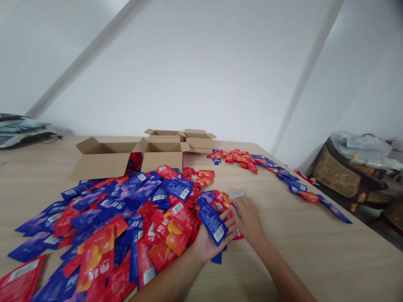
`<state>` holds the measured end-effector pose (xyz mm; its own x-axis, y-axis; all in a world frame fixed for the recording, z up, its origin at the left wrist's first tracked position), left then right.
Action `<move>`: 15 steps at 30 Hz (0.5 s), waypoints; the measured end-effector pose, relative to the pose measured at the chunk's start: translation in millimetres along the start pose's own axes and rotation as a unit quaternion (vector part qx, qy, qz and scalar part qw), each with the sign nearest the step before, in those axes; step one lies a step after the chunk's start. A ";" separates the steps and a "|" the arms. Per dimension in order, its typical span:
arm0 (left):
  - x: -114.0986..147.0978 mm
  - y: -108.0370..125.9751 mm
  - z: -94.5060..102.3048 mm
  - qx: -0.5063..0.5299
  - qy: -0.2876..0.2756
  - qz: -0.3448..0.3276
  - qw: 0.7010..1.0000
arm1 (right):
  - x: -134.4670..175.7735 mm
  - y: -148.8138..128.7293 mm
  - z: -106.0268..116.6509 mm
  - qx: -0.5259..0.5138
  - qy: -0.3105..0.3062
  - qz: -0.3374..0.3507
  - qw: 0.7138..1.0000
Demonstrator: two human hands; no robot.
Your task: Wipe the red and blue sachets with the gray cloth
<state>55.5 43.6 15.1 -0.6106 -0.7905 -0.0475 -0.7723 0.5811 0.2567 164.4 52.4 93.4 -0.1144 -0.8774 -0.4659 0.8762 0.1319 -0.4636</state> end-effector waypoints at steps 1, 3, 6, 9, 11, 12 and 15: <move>0.4 -0.2 2.7 0.001 0.010 -0.003 1.000 | 3.1 -10.7 -6.6 -0.040 -0.047 0.010 0.998; 1.2 0.0 8.3 0.000 0.029 -0.016 0.999 | 8.5 -25.1 -22.8 -0.105 -0.125 -0.006 0.987; 0.6 1.4 15.8 -0.010 0.041 -0.045 0.998 | 10.4 -27.7 -47.5 -0.197 -0.195 -0.085 0.957; -2.3 1.6 19.8 -0.019 0.038 -0.060 0.997 | 4.5 -29.6 -64.8 -0.335 -0.268 -0.123 0.895; -4.1 1.9 17.1 -0.030 0.024 -0.061 0.997 | -4.8 -36.4 -70.9 -0.411 -0.319 -0.132 0.844; -4.5 1.5 14.0 -0.042 0.013 -0.053 0.998 | -11.8 -40.7 -72.9 -0.435 -0.336 -0.139 0.823; -1.0 -3.5 0.3 -0.085 -0.023 0.013 0.996 | -43.0 -55.7 -78.1 -0.473 -0.343 -0.171 0.793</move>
<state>58.8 42.4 14.0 -0.6400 -0.7640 -0.0817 -0.7179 0.5567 0.4179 84.0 118.8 80.3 0.2958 -0.9383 0.1793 0.0691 -0.1662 -0.9837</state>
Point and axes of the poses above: each hand's wrist, its own x-axis away from the middle knuckle, its own z-axis out of the back of the hand, y = z × x, the point moved 6 cm from there along -x, towards the middle knuckle, and after that the axes turned 12 degrees about -z, right-handed, at the moved point
